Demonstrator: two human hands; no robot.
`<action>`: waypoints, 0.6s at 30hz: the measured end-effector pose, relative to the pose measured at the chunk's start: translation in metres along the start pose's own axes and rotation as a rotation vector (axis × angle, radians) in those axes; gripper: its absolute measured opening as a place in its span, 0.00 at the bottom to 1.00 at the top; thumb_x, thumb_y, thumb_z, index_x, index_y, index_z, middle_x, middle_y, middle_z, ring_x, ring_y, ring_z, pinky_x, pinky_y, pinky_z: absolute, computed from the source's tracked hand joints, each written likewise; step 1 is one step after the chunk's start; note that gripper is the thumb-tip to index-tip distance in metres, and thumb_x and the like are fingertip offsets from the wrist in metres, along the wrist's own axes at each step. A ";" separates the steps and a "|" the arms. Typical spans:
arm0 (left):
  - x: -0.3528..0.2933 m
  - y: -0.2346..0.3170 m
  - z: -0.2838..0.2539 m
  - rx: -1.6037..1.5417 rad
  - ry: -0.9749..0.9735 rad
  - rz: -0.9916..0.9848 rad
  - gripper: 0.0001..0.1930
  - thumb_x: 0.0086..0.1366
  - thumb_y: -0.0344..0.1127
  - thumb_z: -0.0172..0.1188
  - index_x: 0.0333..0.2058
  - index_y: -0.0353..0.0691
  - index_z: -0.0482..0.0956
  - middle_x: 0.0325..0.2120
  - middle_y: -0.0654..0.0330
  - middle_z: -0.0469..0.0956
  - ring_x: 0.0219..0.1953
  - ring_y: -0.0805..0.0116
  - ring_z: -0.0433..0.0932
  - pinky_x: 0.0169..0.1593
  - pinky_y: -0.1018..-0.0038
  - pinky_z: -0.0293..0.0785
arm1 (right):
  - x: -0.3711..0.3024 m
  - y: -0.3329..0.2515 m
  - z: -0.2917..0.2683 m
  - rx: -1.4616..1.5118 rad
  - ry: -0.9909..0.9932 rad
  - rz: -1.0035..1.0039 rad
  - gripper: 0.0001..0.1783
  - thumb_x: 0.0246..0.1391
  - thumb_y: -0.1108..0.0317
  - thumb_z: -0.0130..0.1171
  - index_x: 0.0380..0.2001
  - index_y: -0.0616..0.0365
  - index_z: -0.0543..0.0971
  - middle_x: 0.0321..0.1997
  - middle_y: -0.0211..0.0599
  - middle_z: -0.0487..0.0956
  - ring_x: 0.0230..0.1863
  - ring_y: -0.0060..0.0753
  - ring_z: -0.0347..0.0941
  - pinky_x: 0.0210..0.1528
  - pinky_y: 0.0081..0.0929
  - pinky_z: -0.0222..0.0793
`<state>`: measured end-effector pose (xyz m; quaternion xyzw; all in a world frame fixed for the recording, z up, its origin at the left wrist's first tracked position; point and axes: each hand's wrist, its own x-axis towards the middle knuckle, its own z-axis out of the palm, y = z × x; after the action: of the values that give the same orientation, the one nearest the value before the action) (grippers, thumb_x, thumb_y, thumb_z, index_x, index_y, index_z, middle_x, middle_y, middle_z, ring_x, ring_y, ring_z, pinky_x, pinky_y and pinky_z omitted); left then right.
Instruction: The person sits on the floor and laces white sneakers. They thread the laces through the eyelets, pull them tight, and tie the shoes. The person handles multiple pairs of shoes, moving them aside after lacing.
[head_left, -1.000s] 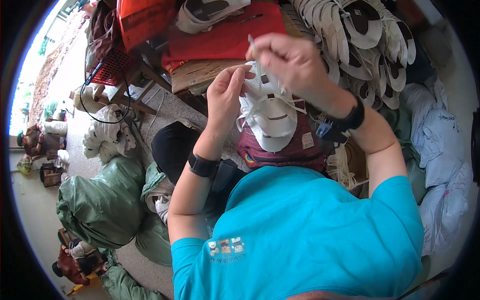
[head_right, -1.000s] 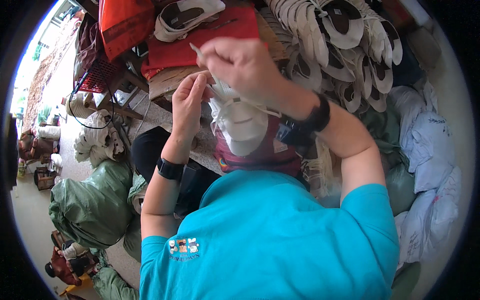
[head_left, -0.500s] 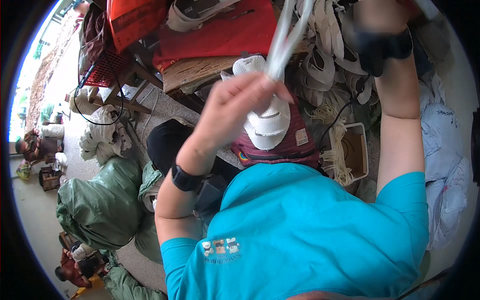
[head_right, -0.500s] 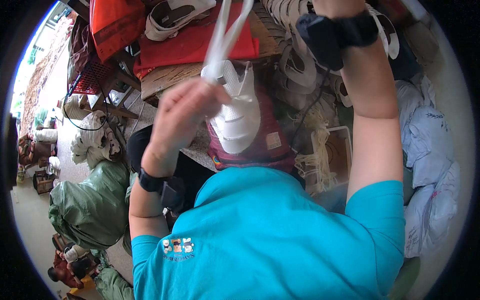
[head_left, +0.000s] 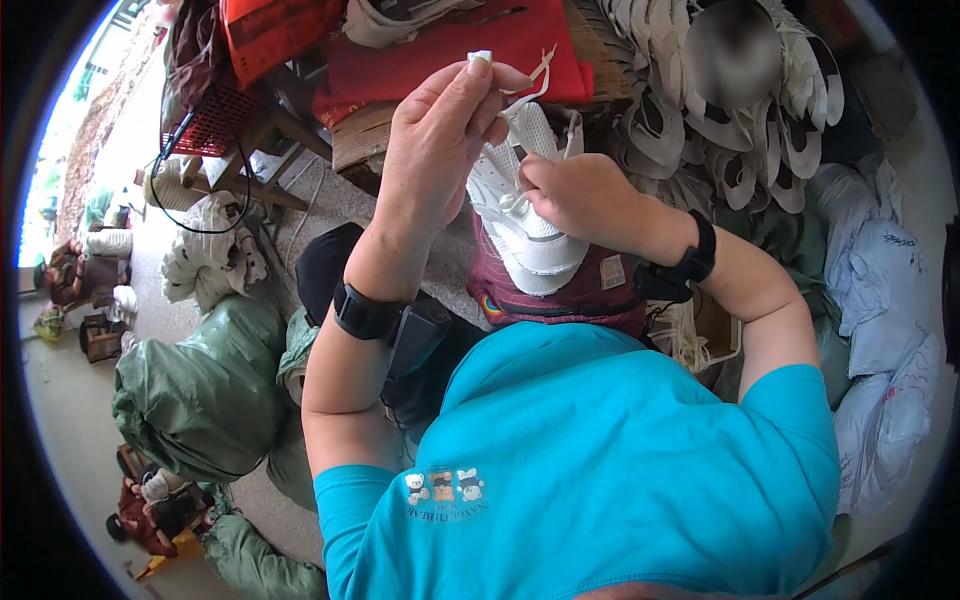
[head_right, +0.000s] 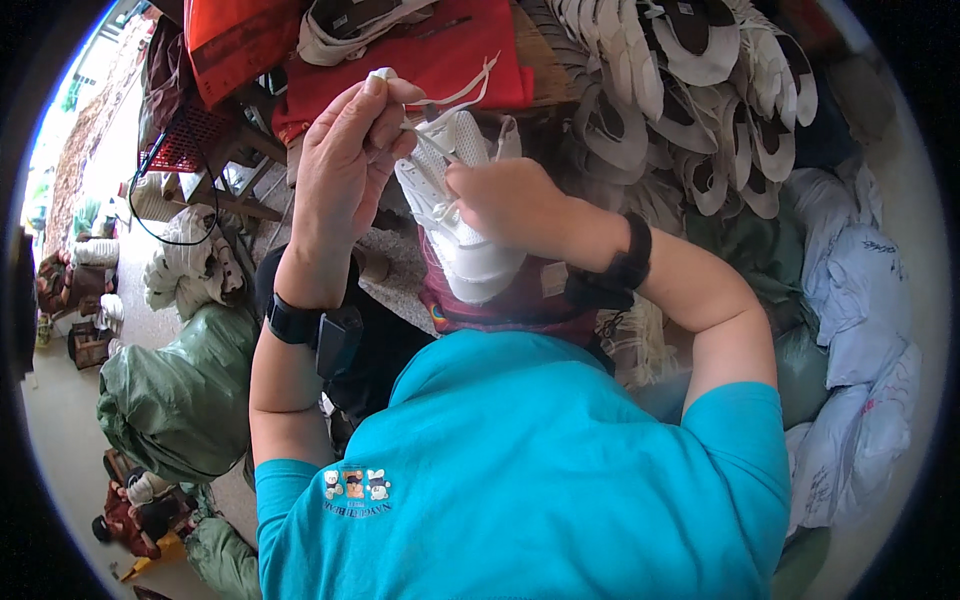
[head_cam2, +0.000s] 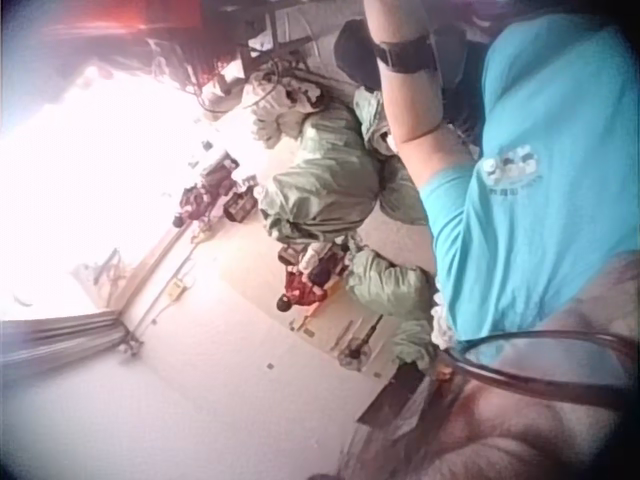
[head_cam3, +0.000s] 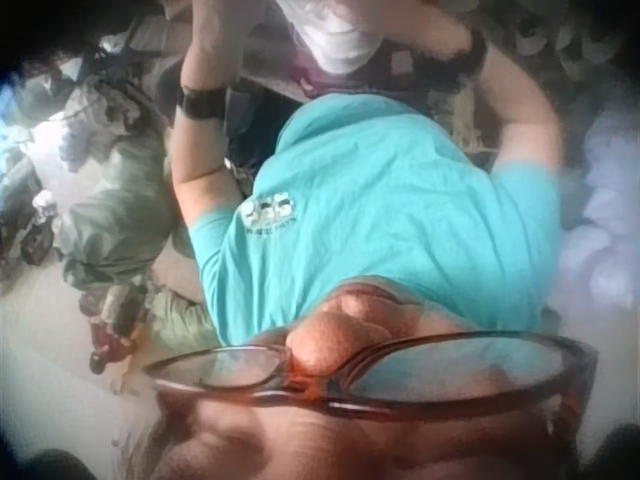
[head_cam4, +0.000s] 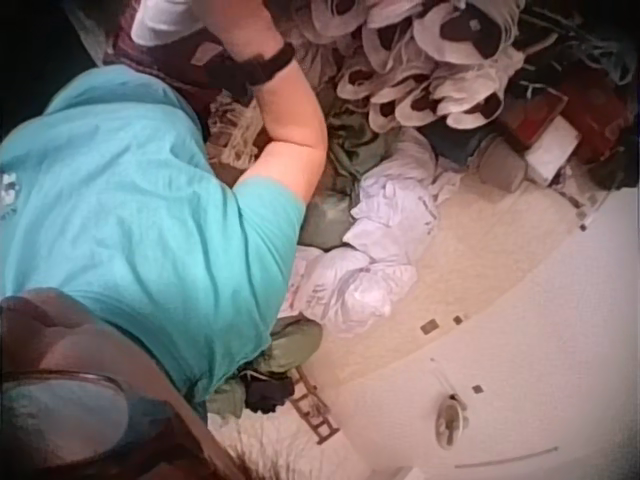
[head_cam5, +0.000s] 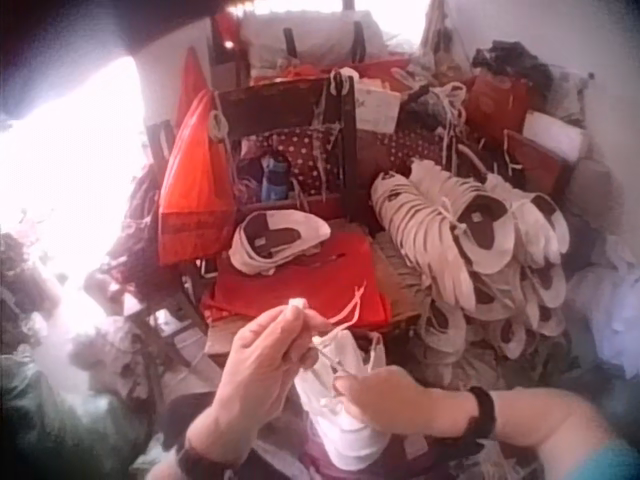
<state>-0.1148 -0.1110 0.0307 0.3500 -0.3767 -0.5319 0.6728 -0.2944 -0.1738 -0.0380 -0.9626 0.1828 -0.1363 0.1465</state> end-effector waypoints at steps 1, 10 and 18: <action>-0.002 0.001 0.000 0.007 0.000 -0.005 0.18 0.76 0.40 0.48 0.40 0.30 0.81 0.19 0.74 0.58 0.24 0.84 0.56 0.33 0.82 0.61 | 0.001 -0.001 0.001 -0.003 -0.025 -0.004 0.10 0.55 0.66 0.58 0.38 0.58 0.73 0.23 0.40 0.77 0.26 0.47 0.78 0.28 0.41 0.73; -0.018 0.052 0.018 -0.121 -0.219 0.174 0.17 0.77 0.38 0.43 0.44 0.30 0.76 0.23 0.70 0.62 0.24 0.84 0.58 0.34 0.82 0.65 | -0.015 -0.013 0.017 0.006 0.137 0.006 0.17 0.54 0.69 0.60 0.46 0.61 0.72 0.24 0.42 0.77 0.26 0.48 0.78 0.28 0.39 0.74; -0.005 0.039 0.005 -0.032 -0.009 0.213 0.16 0.76 0.38 0.47 0.43 0.30 0.79 0.26 0.68 0.67 0.23 0.84 0.59 0.34 0.82 0.66 | 0.005 0.000 -0.013 0.690 -0.133 0.132 0.13 0.63 0.65 0.58 0.45 0.61 0.78 0.31 0.33 0.80 0.33 0.23 0.77 0.35 0.25 0.71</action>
<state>-0.1026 -0.0995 0.0668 0.2948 -0.4061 -0.4650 0.7294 -0.2940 -0.1784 -0.0252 -0.8493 0.1780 -0.1172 0.4829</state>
